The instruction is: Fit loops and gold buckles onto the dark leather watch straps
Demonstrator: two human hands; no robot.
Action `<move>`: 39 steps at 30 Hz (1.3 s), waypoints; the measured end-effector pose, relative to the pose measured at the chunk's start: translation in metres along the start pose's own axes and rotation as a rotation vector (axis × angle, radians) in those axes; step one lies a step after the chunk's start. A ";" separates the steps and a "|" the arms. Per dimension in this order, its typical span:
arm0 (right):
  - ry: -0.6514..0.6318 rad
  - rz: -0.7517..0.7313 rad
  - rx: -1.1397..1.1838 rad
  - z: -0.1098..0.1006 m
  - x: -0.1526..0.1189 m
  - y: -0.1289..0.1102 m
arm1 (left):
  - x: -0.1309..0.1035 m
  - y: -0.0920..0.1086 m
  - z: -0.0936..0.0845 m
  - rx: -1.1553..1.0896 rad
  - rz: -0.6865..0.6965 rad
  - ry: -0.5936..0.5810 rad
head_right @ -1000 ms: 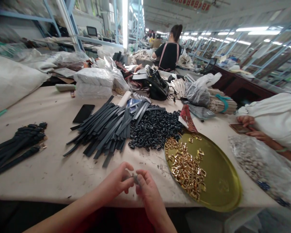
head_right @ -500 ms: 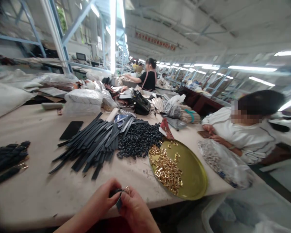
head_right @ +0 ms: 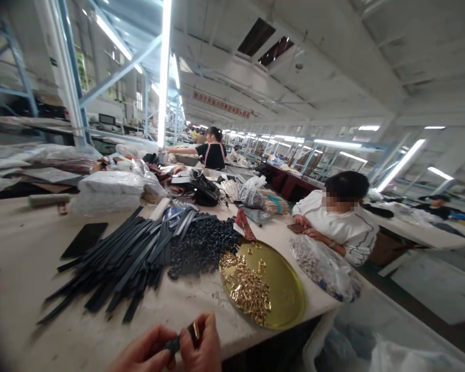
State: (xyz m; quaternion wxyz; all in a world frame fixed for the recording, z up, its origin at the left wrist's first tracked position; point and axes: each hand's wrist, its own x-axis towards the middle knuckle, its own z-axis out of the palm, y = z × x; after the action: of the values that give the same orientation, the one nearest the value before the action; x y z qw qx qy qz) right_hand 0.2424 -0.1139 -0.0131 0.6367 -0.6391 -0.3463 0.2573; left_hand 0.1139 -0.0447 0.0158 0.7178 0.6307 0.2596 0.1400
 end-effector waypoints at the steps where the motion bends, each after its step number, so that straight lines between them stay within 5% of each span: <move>1: -0.020 0.003 -0.042 -0.001 -0.003 -0.004 | -0.003 0.000 0.000 0.012 -0.026 0.013; 4: -0.281 0.131 -0.044 -0.004 -0.009 -0.012 | -0.013 0.003 -0.003 -0.006 -0.073 -0.002; 7: -0.406 0.307 0.036 -0.006 -0.009 -0.013 | -0.019 0.012 -0.007 -0.075 -0.072 -0.080; 12: -0.350 0.208 -0.132 -0.006 -0.005 -0.012 | -0.018 0.017 -0.010 -0.113 -0.095 -0.081; 18: -0.453 -0.022 -0.425 -0.009 -0.001 -0.005 | -0.001 -0.008 -0.014 0.004 -0.146 -0.038; 25: -0.376 0.015 -0.454 -0.011 0.001 0.027 | 0.010 -0.015 -0.029 0.250 -0.258 -0.280; 31: -0.483 0.041 -0.395 -0.012 0.020 0.028 | 0.023 -0.008 -0.035 0.398 -0.244 -0.117; 39: -0.531 -0.024 -0.389 -0.013 0.039 0.037 | 0.045 -0.008 -0.035 0.500 -0.267 -0.156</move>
State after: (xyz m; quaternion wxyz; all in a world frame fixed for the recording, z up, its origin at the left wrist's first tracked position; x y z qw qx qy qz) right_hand 0.2811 -0.0897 -0.0446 0.3932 -0.6553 -0.5503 0.3363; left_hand 0.1308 0.0073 -0.0033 0.5700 0.7571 0.3106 -0.0729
